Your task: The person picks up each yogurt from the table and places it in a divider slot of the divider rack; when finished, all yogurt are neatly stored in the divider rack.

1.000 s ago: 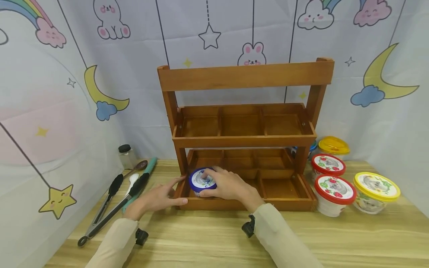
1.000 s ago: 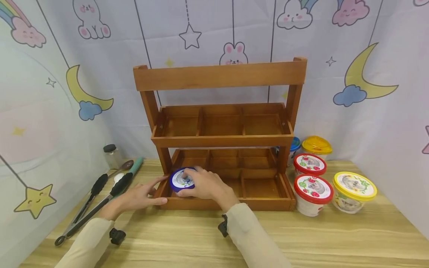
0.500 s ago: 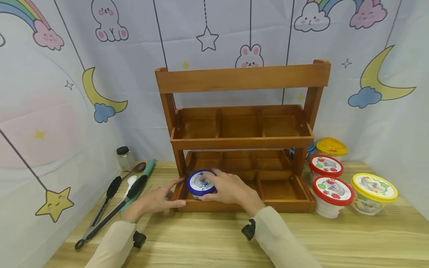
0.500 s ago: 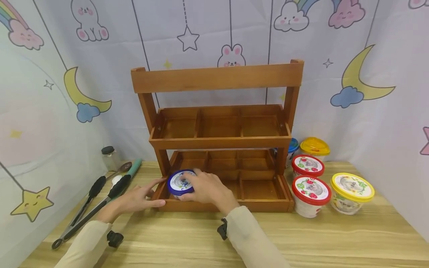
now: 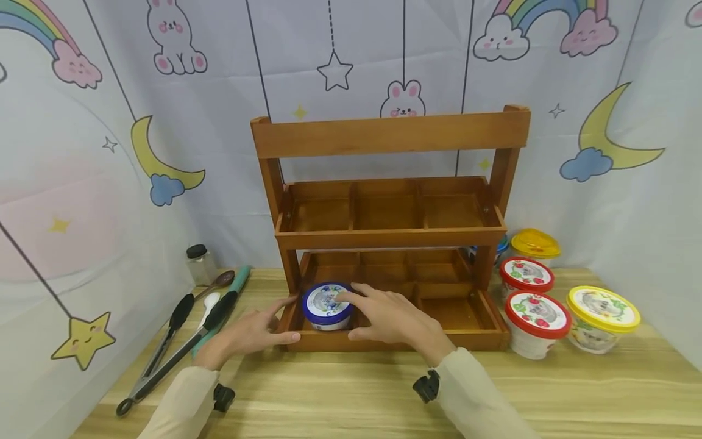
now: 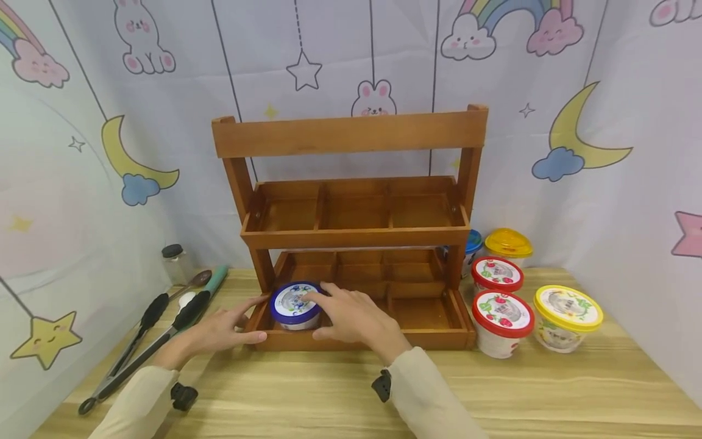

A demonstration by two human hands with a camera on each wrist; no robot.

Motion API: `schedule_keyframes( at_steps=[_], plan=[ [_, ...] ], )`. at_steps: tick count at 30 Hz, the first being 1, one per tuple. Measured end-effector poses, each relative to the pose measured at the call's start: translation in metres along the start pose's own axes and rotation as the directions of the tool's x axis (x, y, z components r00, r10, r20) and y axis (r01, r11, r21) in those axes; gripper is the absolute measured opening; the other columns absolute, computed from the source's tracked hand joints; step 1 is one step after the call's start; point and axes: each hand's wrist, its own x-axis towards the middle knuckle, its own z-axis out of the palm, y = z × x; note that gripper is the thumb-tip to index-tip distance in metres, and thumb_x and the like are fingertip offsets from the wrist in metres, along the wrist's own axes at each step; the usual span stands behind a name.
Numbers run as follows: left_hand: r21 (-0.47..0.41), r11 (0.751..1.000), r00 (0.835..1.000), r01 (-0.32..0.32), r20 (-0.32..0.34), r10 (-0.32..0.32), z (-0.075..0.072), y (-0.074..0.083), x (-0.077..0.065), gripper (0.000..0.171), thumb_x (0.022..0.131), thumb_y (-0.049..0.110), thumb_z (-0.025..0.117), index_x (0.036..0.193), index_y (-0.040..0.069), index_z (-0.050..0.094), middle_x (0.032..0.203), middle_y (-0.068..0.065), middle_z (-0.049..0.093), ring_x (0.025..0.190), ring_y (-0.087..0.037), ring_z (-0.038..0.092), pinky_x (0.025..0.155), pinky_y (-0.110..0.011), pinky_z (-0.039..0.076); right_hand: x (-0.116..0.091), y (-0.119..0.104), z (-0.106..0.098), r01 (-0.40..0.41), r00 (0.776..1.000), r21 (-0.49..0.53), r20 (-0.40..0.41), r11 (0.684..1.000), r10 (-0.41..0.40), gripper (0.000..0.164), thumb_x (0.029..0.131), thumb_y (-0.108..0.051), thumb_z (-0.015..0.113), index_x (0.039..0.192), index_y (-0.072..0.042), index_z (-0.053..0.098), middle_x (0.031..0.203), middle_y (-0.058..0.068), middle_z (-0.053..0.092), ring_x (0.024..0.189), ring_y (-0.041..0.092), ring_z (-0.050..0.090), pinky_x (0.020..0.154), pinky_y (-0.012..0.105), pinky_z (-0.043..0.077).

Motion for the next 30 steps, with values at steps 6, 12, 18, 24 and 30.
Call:
schedule_keyframes(
  at_steps=[6, 12, 18, 24, 30],
  plan=[
    [0.0, 1.0, 1.0, -0.01, 0.001, 0.01, 0.0, 0.001, -0.002, 0.09, 0.089, 0.059, 0.068, 0.158, 0.017, 0.029, 0.124, -0.02, 0.065, 0.114, -0.037, 0.061, 0.095, -0.067, 0.042, -0.014, 0.01, 0.0, 0.019, 1.0, -0.044, -0.012, 0.999, -0.02, 0.066, 0.092, -0.045, 0.071, 0.15, -0.029, 0.045, 0.159, 0.015, 0.034, 0.132, 0.038, 0.05, 0.099, 0.059, 0.044],
    [0.016, 1.0, 1.0, -0.005, -0.001, 0.005, -0.001, 0.003, -0.003, 0.089, 0.088, 0.059, 0.068, 0.158, 0.018, 0.03, 0.122, -0.018, 0.066, 0.113, -0.037, 0.061, 0.094, -0.066, 0.042, -0.027, 0.02, -0.001, 0.024, 1.0, -0.052, -0.019, 0.998, -0.025, 0.065, 0.092, -0.041, 0.073, 0.149, -0.029, 0.046, 0.158, 0.015, 0.035, 0.131, 0.037, 0.051, 0.098, 0.06, 0.044],
    [0.021, 1.0, 1.0, -0.013, -0.01, 0.013, 0.0, 0.002, -0.002, 0.089, 0.088, 0.058, 0.068, 0.157, 0.017, 0.031, 0.12, -0.018, 0.067, 0.112, -0.038, 0.061, 0.093, -0.065, 0.043, -0.04, 0.029, -0.005, 0.022, 1.0, -0.057, -0.021, 0.998, -0.023, 0.063, 0.092, -0.04, 0.073, 0.148, -0.027, 0.047, 0.157, 0.016, 0.038, 0.133, 0.036, 0.049, 0.1, 0.06, 0.043],
    [0.013, 1.0, 1.0, -0.013, -0.01, 0.013, 0.001, 0.001, -0.001, 0.089, 0.088, 0.058, 0.068, 0.158, 0.017, 0.031, 0.123, -0.017, 0.066, 0.113, -0.037, 0.061, 0.094, -0.067, 0.042, -0.054, 0.041, -0.012, 0.017, 0.999, -0.04, -0.032, 0.999, -0.019, 0.063, 0.092, -0.038, 0.073, 0.148, -0.025, 0.048, 0.154, 0.016, 0.041, 0.133, 0.039, 0.048, 0.1, 0.061, 0.042],
    [-0.007, 1.0, 1.0, 0.004, 0.005, -0.004, 0.0, 0.003, -0.002, 0.089, 0.088, 0.058, 0.069, 0.157, 0.017, 0.03, 0.124, -0.02, 0.065, 0.114, -0.039, 0.061, 0.091, -0.065, 0.045, -0.07, 0.057, -0.025, -0.008, 0.998, -0.046, -0.064, 0.999, 0.005, 0.064, 0.091, -0.039, 0.074, 0.147, -0.023, 0.049, 0.149, 0.018, 0.047, 0.13, 0.04, 0.051, 0.098, 0.062, 0.043]
  ],
)
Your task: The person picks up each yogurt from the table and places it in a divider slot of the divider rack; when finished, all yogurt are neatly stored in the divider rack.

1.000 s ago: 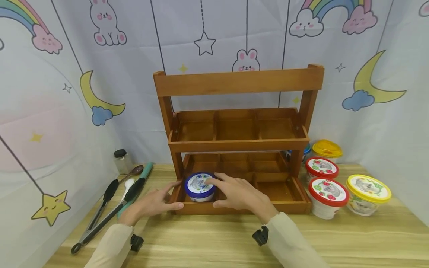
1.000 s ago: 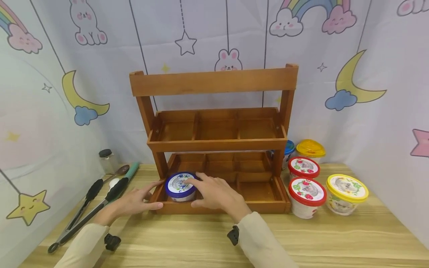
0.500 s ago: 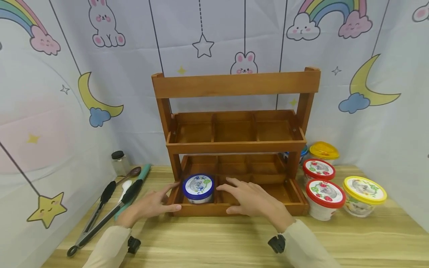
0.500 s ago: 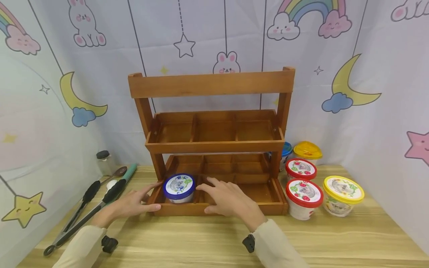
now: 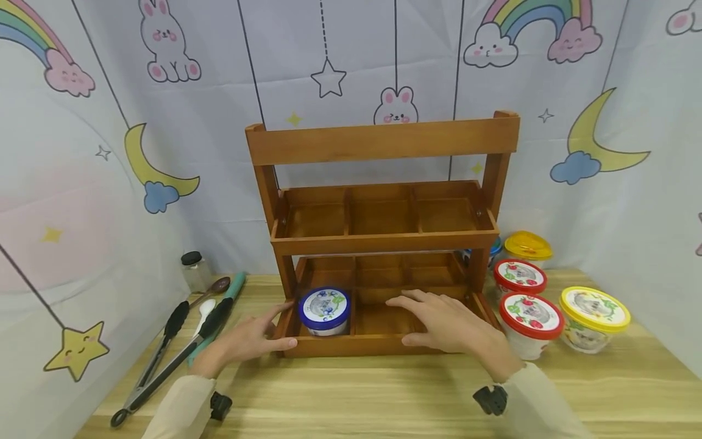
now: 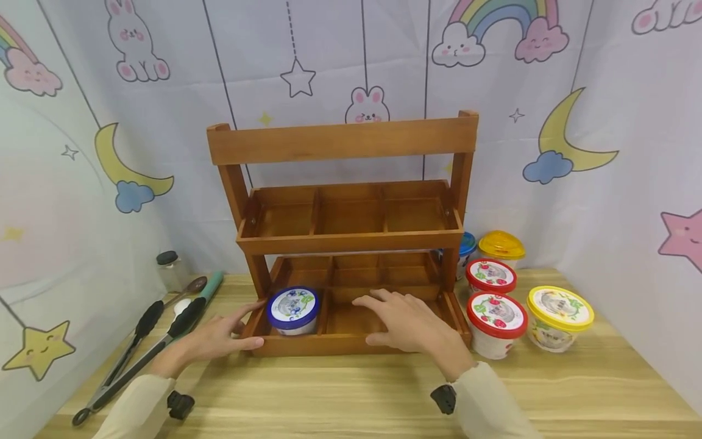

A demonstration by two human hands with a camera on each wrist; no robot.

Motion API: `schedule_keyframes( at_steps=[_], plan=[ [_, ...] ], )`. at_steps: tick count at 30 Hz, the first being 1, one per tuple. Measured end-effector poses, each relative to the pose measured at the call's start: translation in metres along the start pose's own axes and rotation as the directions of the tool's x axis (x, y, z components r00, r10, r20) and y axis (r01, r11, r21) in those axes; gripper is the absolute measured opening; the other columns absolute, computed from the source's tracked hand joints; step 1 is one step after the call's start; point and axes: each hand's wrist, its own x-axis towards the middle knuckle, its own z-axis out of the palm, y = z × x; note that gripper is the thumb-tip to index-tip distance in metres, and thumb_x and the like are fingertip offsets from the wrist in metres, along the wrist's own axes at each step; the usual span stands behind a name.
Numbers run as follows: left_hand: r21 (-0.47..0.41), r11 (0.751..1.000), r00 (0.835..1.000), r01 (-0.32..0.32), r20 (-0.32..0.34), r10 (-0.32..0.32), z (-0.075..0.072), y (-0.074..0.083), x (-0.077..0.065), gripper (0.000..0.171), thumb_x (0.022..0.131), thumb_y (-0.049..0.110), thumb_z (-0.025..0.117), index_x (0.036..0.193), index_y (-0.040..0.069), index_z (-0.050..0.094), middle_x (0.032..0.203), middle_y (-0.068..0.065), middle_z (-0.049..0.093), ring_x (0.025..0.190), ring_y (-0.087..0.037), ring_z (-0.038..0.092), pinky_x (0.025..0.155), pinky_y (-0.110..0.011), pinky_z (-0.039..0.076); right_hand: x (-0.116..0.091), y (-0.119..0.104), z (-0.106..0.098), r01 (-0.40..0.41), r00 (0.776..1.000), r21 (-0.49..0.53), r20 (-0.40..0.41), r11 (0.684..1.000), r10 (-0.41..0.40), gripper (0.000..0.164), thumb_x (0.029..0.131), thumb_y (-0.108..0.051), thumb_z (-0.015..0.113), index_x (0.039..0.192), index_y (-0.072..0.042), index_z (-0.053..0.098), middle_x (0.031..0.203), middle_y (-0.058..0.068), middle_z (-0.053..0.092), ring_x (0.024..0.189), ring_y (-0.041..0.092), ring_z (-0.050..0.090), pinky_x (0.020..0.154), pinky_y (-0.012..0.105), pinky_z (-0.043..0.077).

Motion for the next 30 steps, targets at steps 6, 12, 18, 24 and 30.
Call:
schedule_keyframes(
  at_steps=[6, 12, 18, 24, 30],
  plan=[
    [0.0, 1.0, 1.0, 0.002, 0.004, -0.002, 0.0, 0.0, 0.0, 0.089, 0.088, 0.058, 0.069, 0.157, 0.017, 0.031, 0.122, -0.019, 0.066, 0.113, -0.039, 0.061, 0.089, -0.064, 0.047, -0.014, 0.013, -0.014, -0.062, 0.998, 0.011, 0.008, 0.998, 0.062, 0.064, 0.09, -0.042, 0.075, 0.146, -0.022, 0.05, 0.146, 0.015, 0.051, 0.124, 0.041, 0.055, 0.093, 0.062, 0.047],
    [-0.005, 1.0, 1.0, 0.005, 0.002, -0.005, 0.001, 0.0, 0.0, 0.09, 0.088, 0.058, 0.069, 0.157, 0.017, 0.031, 0.124, -0.021, 0.065, 0.113, -0.039, 0.061, 0.09, -0.064, 0.047, -0.022, 0.024, -0.03, -0.084, 0.996, 0.032, 0.025, 0.996, 0.083, 0.065, 0.088, -0.04, 0.077, 0.145, -0.02, 0.052, 0.143, 0.012, 0.054, 0.125, 0.038, 0.055, 0.096, 0.062, 0.045],
    [-0.015, 1.0, 1.0, 0.003, 0.003, -0.003, 0.002, -0.001, 0.001, 0.089, 0.088, 0.057, 0.07, 0.157, 0.017, 0.031, 0.124, -0.022, 0.065, 0.112, -0.038, 0.062, 0.089, -0.062, 0.048, -0.031, 0.036, -0.04, -0.108, 0.994, 0.034, 0.035, 0.994, 0.107, 0.064, 0.086, -0.033, 0.081, 0.142, -0.016, 0.055, 0.14, 0.015, 0.055, 0.126, 0.04, 0.053, 0.098, 0.067, 0.039],
    [-0.006, 1.0, 1.0, -0.002, 0.0, 0.002, 0.001, -0.002, 0.002, 0.089, 0.088, 0.057, 0.069, 0.157, 0.017, 0.031, 0.122, -0.021, 0.066, 0.11, -0.037, 0.063, 0.088, -0.06, 0.049, -0.038, 0.052, -0.045, -0.112, 0.992, 0.081, 0.059, 0.99, 0.107, 0.061, 0.084, -0.026, 0.083, 0.138, -0.013, 0.059, 0.139, 0.016, 0.056, 0.126, 0.041, 0.052, 0.097, 0.057, 0.047],
    [-0.003, 1.0, 1.0, -0.011, 0.004, 0.011, 0.0, -0.002, 0.003, 0.089, 0.089, 0.056, 0.069, 0.157, 0.016, 0.03, 0.121, -0.021, 0.066, 0.108, -0.036, 0.064, 0.087, -0.058, 0.051, -0.046, 0.066, -0.054, -0.101, 0.994, 0.128, 0.065, 0.987, 0.093, 0.06, 0.083, -0.029, 0.083, 0.136, -0.012, 0.06, 0.138, 0.018, 0.056, 0.122, 0.042, 0.054, 0.092, 0.052, 0.05]
  ],
)
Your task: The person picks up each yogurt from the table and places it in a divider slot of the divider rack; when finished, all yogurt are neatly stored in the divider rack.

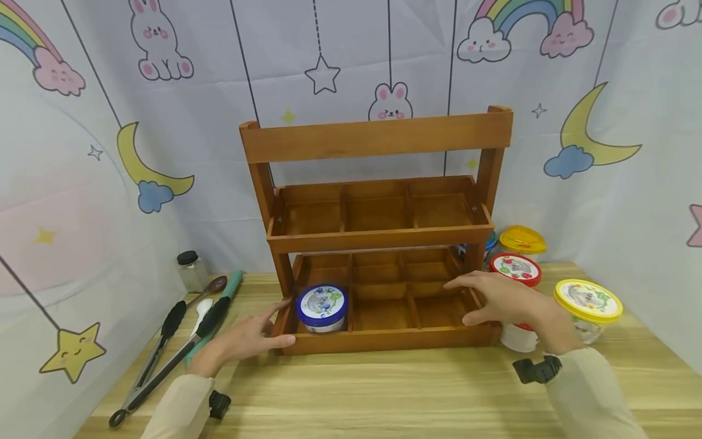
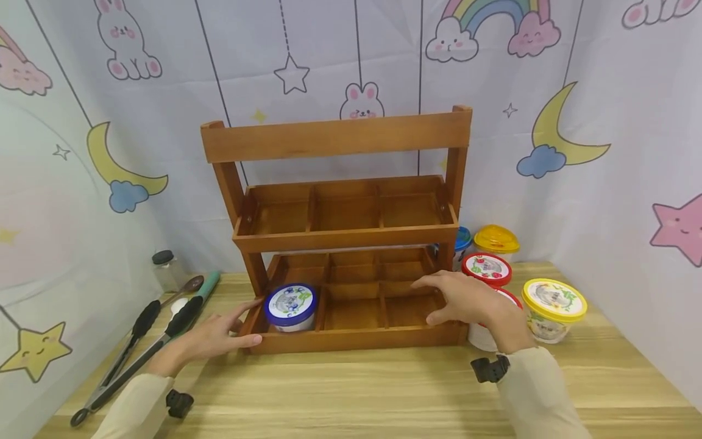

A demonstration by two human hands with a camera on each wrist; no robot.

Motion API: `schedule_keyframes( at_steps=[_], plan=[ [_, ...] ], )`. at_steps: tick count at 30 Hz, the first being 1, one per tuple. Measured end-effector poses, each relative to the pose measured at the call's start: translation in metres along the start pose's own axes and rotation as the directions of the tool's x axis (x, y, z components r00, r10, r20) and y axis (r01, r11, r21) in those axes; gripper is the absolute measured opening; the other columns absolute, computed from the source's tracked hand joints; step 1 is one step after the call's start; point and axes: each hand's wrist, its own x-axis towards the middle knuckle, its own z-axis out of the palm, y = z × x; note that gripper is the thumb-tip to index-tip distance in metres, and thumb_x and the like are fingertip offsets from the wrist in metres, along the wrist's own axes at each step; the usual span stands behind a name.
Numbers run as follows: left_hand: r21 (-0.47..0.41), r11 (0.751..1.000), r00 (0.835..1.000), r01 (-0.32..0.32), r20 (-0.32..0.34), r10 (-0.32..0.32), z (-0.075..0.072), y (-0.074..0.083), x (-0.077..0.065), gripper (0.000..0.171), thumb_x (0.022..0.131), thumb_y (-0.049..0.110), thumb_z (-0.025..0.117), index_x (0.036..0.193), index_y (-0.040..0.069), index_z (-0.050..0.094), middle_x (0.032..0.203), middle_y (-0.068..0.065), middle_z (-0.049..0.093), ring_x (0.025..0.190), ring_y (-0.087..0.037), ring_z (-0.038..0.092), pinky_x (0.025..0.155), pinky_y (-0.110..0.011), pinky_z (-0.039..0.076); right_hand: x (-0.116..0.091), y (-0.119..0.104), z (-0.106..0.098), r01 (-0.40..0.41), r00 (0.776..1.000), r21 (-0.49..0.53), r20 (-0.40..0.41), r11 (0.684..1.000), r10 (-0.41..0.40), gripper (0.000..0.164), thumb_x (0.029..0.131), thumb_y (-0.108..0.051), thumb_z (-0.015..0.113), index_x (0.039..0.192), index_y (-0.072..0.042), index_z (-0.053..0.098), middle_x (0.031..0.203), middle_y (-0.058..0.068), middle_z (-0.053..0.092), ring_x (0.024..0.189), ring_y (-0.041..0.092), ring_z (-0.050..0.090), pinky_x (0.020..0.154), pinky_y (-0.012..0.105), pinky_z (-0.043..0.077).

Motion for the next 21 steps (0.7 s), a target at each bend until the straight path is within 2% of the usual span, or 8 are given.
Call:
schedule_keyframes(
  at_steps=[5, 10, 15, 18, 21],
  plan=[
    [0.011, 1.0, 1.0, -0.015, -0.002, 0.015, 0.0, 0.0, 0.0, 0.087, 0.089, 0.056, 0.068, 0.157, 0.016, 0.03, 0.121, -0.022, 0.066, 0.107, -0.037, 0.065, 0.087, -0.056, 0.051, -0.006, 0.012, -0.005, -0.002, 1.0, 0.049, 0.005, 0.999, 0.002, 0.062, 0.083, -0.026, 0.084, 0.137, -0.01, 0.058, 0.137, 0.018, 0.057, 0.116, 0.039, 0.056, 0.089, 0.049, 0.052],
    [0.016, 1.0, 1.0, -0.024, 0.001, 0.024, -0.001, 0.0, 0.0, 0.087, 0.09, 0.055, 0.068, 0.157, 0.015, 0.031, 0.121, -0.021, 0.066, 0.108, -0.035, 0.065, 0.087, -0.055, 0.052, -0.015, 0.025, -0.011, -0.059, 0.997, 0.142, 0.049, 0.988, 0.053, 0.065, 0.084, -0.029, 0.083, 0.14, -0.015, 0.055, 0.14, 0.017, 0.053, 0.114, 0.035, 0.054, 0.085, 0.046, 0.051],
    [0.007, 0.999, 0.999, -0.034, 0.001, 0.034, -0.002, 0.001, 0.0, 0.086, 0.091, 0.055, 0.067, 0.157, 0.015, 0.031, 0.124, -0.022, 0.065, 0.11, -0.035, 0.064, 0.088, -0.056, 0.051, -0.026, 0.037, -0.02, -0.053, 0.998, 0.131, 0.027, 0.99, 0.05, 0.063, 0.084, -0.032, 0.082, 0.139, -0.015, 0.057, 0.141, 0.018, 0.053, 0.122, 0.038, 0.05, 0.088, 0.048, 0.051],
    [0.002, 0.999, 0.999, -0.032, 0.005, 0.032, -0.002, 0.0, 0.001, 0.086, 0.091, 0.055, 0.067, 0.157, 0.015, 0.03, 0.125, -0.023, 0.064, 0.111, -0.037, 0.063, 0.089, -0.057, 0.05, -0.031, 0.043, -0.023, -0.04, 0.999, 0.145, 0.018, 0.989, 0.038, 0.063, 0.084, -0.031, 0.082, 0.138, -0.013, 0.057, 0.14, 0.019, 0.054, 0.12, 0.04, 0.05, 0.085, 0.046, 0.052],
    [-0.016, 1.0, 1.0, -0.02, 0.011, 0.021, -0.001, -0.001, 0.002, 0.086, 0.091, 0.055, 0.067, 0.157, 0.015, 0.029, 0.126, -0.023, 0.063, 0.113, -0.037, 0.062, 0.089, -0.058, 0.049, -0.036, 0.049, -0.025, -0.051, 0.999, 0.2, 0.03, 0.978, 0.046, 0.063, 0.083, -0.029, 0.083, 0.138, -0.012, 0.057, 0.139, 0.019, 0.052, 0.116, 0.038, 0.052, 0.081, 0.04, 0.053]
  ],
)
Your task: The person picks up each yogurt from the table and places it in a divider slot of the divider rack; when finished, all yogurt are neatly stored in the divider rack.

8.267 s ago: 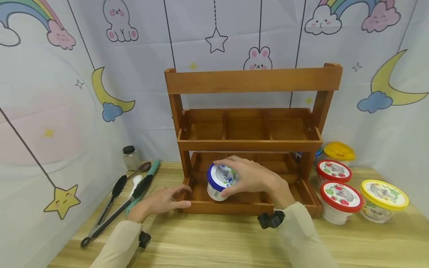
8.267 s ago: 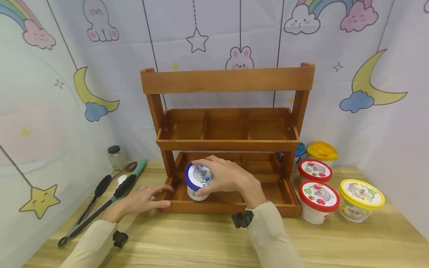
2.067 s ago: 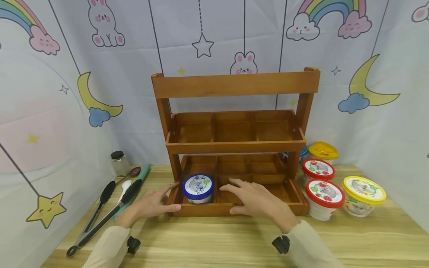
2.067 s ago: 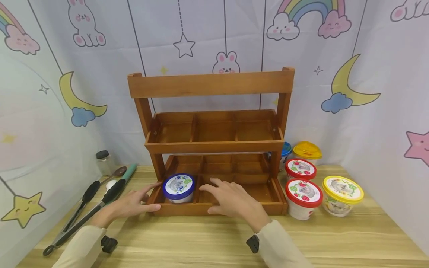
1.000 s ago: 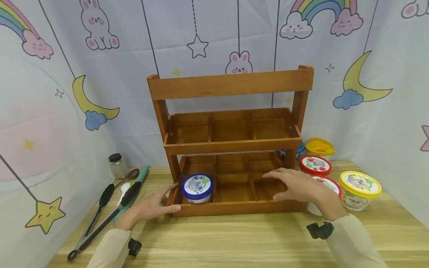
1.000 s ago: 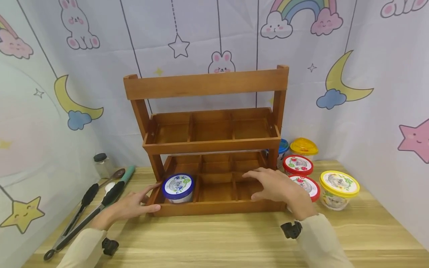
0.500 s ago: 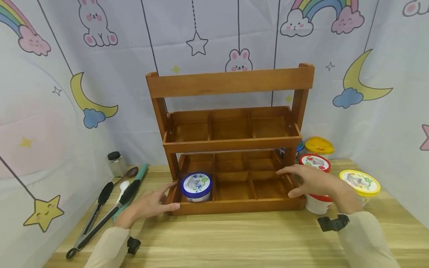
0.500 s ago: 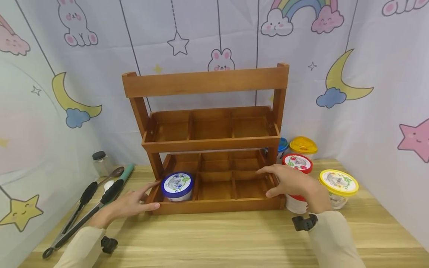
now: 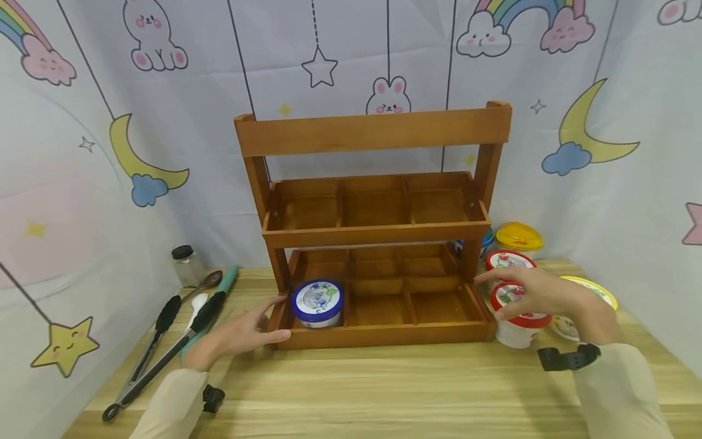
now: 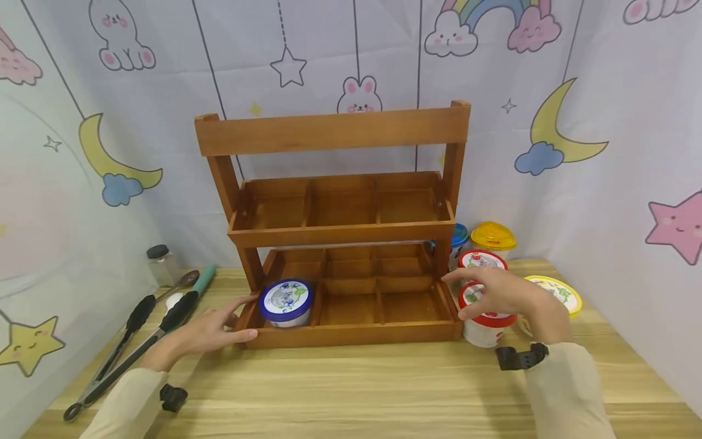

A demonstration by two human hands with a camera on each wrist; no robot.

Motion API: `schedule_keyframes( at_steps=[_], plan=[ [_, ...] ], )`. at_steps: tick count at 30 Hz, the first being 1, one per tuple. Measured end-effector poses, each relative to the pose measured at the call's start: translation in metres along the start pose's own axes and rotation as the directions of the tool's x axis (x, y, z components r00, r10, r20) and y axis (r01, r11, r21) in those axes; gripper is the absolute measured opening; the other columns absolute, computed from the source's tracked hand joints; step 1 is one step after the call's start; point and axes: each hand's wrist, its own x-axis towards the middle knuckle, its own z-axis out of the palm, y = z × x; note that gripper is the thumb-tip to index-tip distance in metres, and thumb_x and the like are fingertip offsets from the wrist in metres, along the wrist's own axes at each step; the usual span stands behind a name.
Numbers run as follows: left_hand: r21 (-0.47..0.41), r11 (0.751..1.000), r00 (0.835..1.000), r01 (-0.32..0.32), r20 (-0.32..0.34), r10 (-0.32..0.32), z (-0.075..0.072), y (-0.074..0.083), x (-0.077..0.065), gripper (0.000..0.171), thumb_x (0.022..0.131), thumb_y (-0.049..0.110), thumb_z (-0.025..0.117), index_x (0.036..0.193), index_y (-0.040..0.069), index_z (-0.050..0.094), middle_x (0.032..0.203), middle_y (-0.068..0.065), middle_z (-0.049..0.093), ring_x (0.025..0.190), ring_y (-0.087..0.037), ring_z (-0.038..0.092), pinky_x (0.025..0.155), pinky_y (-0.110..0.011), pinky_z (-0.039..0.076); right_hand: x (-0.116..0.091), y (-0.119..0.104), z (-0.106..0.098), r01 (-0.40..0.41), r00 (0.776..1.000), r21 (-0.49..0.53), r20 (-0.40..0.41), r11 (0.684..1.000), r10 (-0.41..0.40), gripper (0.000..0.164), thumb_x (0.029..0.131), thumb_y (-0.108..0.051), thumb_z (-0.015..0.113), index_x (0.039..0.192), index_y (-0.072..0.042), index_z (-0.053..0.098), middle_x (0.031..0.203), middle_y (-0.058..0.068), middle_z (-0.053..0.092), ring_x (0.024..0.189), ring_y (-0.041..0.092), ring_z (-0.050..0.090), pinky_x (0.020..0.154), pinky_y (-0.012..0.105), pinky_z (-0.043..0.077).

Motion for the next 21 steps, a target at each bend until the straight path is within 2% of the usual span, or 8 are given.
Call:
schedule_keyframes(
  at_steps=[3, 8, 16, 21],
  plan=[
    [-0.014, 1.0, 1.0, 0.004, 0.009, -0.004, 0.0, -0.001, 0.0, 0.086, 0.091, 0.055, 0.066, 0.158, 0.016, 0.028, 0.128, -0.022, 0.061, 0.114, -0.037, 0.061, 0.09, -0.058, 0.049, -0.004, 0.004, -0.002, -0.03, 0.999, 0.045, 0.012, 0.999, 0.03, 0.064, 0.083, -0.027, 0.083, 0.139, -0.012, 0.057, 0.138, 0.022, 0.05, 0.113, 0.036, 0.052, 0.077, 0.035, 0.053],
    [-0.013, 1.0, 1.0, -0.001, 0.009, 0.001, -0.001, -0.001, 0.0, 0.084, 0.092, 0.054, 0.066, 0.157, 0.016, 0.029, 0.129, -0.024, 0.061, 0.115, -0.038, 0.061, 0.09, -0.059, 0.049, -0.01, 0.009, -0.007, -0.074, 0.997, 0.035, 0.015, 0.997, 0.074, 0.063, 0.082, -0.028, 0.083, 0.137, -0.012, 0.058, 0.13, 0.02, 0.055, 0.107, 0.032, 0.056, 0.076, 0.033, 0.053],
    [0.012, 0.999, 0.999, -0.036, 0.015, 0.036, -0.004, 0.0, -0.003, 0.067, 0.094, 0.054, 0.063, 0.148, 0.02, 0.043, 0.143, -0.02, 0.052, 0.118, -0.041, 0.058, 0.092, -0.061, 0.047, -0.014, 0.022, -0.006, -0.073, 0.997, 0.009, 0.019, 0.997, 0.073, 0.059, 0.08, -0.031, 0.084, 0.132, -0.014, 0.061, 0.127, 0.018, 0.054, 0.109, 0.034, 0.049, 0.08, 0.037, 0.05],
    [-0.047, 0.997, 0.996, -0.063, 0.062, 0.066, -0.007, -0.003, -0.003, 0.062, 0.097, 0.048, 0.061, 0.15, 0.021, 0.042, 0.145, -0.019, 0.051, 0.119, -0.041, 0.058, 0.092, -0.065, 0.045, -0.018, 0.029, -0.009, -0.085, 0.996, -0.006, 0.017, 0.996, 0.085, 0.061, 0.08, -0.028, 0.084, 0.133, -0.011, 0.06, 0.126, 0.019, 0.053, 0.109, 0.035, 0.049, 0.078, 0.037, 0.05]
  ],
)
